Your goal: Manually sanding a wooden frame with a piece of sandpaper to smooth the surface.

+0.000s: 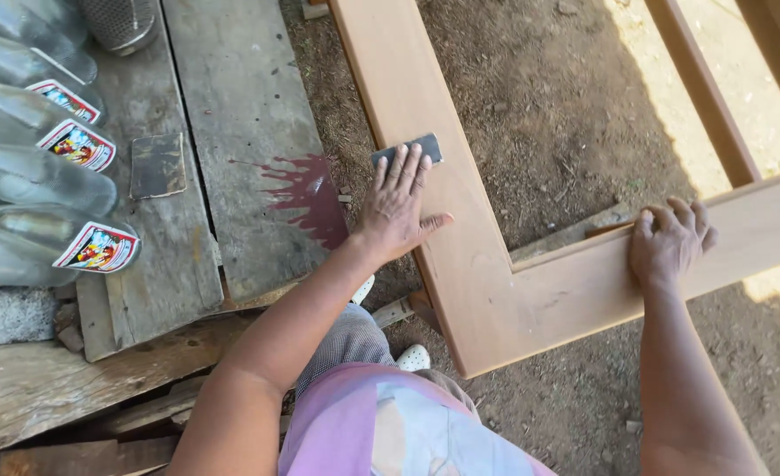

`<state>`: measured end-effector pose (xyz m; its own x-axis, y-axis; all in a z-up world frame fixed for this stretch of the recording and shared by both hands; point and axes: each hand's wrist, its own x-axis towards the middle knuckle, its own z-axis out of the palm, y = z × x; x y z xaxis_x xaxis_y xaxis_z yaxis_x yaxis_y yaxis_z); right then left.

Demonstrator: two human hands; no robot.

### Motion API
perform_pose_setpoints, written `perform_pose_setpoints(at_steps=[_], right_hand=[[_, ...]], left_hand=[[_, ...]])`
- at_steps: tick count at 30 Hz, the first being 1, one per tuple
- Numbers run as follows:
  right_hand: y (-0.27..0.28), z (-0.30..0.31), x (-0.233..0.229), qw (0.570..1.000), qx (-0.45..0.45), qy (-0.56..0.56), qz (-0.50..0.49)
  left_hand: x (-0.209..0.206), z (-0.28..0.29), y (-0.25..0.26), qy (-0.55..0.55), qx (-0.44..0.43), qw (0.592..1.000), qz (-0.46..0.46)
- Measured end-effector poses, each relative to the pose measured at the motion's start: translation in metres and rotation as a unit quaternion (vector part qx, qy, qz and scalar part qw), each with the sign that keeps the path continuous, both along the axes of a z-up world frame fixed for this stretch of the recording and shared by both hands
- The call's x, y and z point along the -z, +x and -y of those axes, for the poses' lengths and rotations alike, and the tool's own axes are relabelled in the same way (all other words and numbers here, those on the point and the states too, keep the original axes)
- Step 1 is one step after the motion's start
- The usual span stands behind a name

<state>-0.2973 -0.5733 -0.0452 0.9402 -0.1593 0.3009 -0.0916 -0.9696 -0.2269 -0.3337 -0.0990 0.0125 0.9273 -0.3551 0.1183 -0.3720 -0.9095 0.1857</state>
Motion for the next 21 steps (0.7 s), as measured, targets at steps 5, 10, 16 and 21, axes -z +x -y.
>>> perform_pose_setpoints(at_steps=[5,10,16,21], right_hand=[[-0.005,-0.007,-0.007,1.000,0.011,0.023,-0.004],[-0.004,-0.011,-0.011,1.000,0.008,0.025,-0.011],[-0.002,-0.008,-0.007,1.000,0.007,0.012,-0.027],[-0.004,-0.012,-0.015,0.999,0.005,0.029,-0.018]], left_hand=[[0.012,0.060,-0.076,0.032,0.122,0.991,0.044],[0.007,0.097,-0.137,0.077,0.307,0.949,-0.014],[0.000,0.072,-0.066,0.053,0.175,0.983,-0.003],[0.024,0.074,-0.044,0.029,0.127,0.991,0.023]])
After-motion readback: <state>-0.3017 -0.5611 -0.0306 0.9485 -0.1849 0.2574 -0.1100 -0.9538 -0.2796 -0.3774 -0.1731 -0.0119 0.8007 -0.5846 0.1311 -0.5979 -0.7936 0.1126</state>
